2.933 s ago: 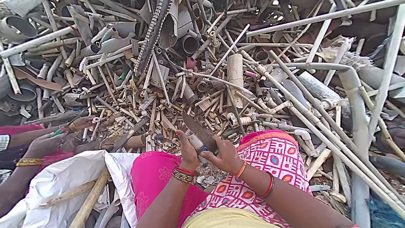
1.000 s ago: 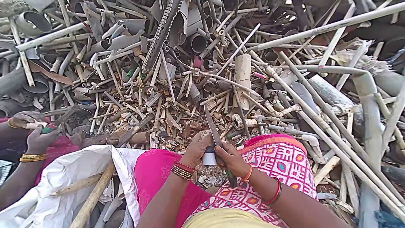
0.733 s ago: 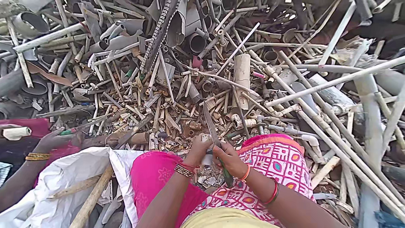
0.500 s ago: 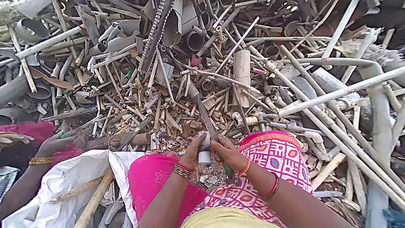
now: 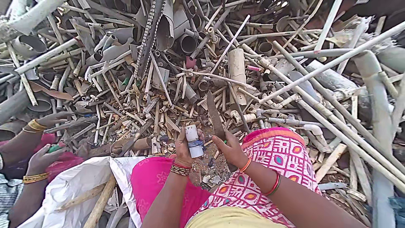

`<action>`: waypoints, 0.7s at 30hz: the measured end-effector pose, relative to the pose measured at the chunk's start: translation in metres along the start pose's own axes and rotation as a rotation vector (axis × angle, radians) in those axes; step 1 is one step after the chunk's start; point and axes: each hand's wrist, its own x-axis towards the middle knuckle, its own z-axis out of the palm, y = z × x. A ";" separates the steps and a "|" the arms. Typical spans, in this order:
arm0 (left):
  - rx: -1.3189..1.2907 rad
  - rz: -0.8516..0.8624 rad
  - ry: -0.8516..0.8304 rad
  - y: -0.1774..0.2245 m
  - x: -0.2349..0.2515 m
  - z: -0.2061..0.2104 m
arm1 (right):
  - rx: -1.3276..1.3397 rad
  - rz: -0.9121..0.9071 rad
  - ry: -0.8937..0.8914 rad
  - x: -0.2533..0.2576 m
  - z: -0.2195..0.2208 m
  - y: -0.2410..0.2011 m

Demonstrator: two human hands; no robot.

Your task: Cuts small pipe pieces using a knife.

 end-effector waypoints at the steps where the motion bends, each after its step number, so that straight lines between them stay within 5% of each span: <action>1: -0.015 -0.005 -0.019 -0.001 -0.001 0.003 | -0.033 0.015 -0.043 -0.002 0.002 0.000; 9: 0.123 0.152 0.098 -0.012 -0.018 0.027 | -0.218 -0.091 -0.131 -0.016 0.013 0.000; 13: 0.233 0.269 0.205 -0.014 -0.023 0.036 | -0.317 0.009 -0.217 -0.020 0.015 -0.012; 21: 0.507 0.341 0.215 -0.022 -0.029 0.034 | -0.177 -0.052 -0.110 -0.020 0.023 -0.003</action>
